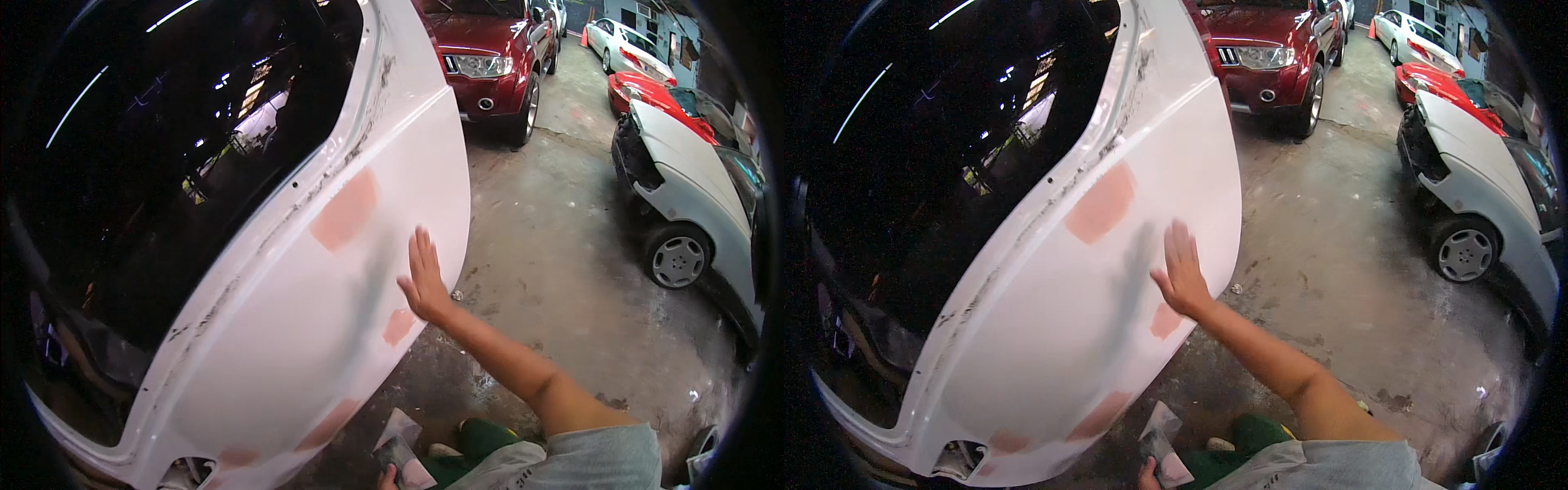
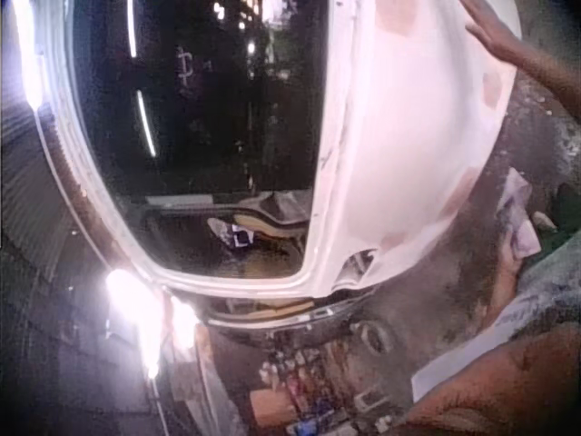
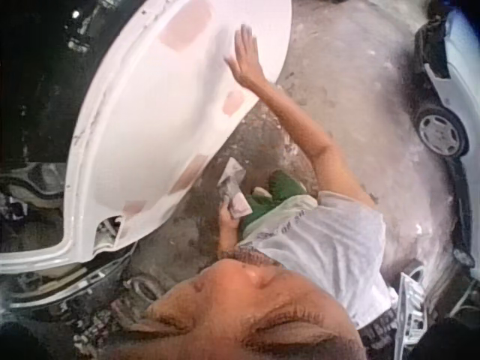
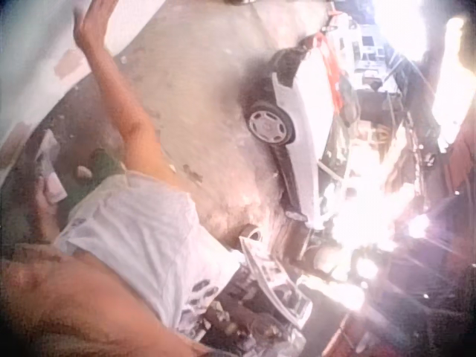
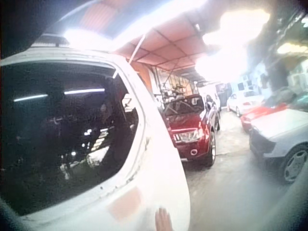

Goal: The person sands the surface of a white car door using a sanding block and sandpaper. They smooth out pink filler patches on the door, occasionally touching the surface with their hand to check smoothness.

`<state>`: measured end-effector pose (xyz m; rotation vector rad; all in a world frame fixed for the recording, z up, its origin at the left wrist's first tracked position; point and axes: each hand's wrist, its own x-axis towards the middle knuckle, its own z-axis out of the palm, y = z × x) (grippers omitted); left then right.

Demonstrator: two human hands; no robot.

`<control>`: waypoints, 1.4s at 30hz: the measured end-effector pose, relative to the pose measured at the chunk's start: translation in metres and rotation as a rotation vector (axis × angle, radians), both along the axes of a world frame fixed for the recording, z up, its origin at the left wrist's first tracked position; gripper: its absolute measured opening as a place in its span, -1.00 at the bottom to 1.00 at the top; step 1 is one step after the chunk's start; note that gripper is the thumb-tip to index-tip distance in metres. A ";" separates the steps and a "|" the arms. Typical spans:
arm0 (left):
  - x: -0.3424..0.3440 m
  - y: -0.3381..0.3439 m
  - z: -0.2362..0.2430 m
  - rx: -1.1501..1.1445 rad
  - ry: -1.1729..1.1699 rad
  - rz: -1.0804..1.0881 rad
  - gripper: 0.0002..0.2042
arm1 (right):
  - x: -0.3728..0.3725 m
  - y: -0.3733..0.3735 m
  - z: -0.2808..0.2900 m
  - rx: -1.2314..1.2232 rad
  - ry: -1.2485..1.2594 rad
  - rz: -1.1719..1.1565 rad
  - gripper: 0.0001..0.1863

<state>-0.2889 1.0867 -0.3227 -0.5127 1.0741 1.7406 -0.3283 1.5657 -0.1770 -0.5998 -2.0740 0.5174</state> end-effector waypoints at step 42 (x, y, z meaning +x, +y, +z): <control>-0.071 -0.020 -0.417 0.107 0.331 -0.098 -0.67 | -0.116 0.016 -0.143 0.385 0.479 -0.224 -0.10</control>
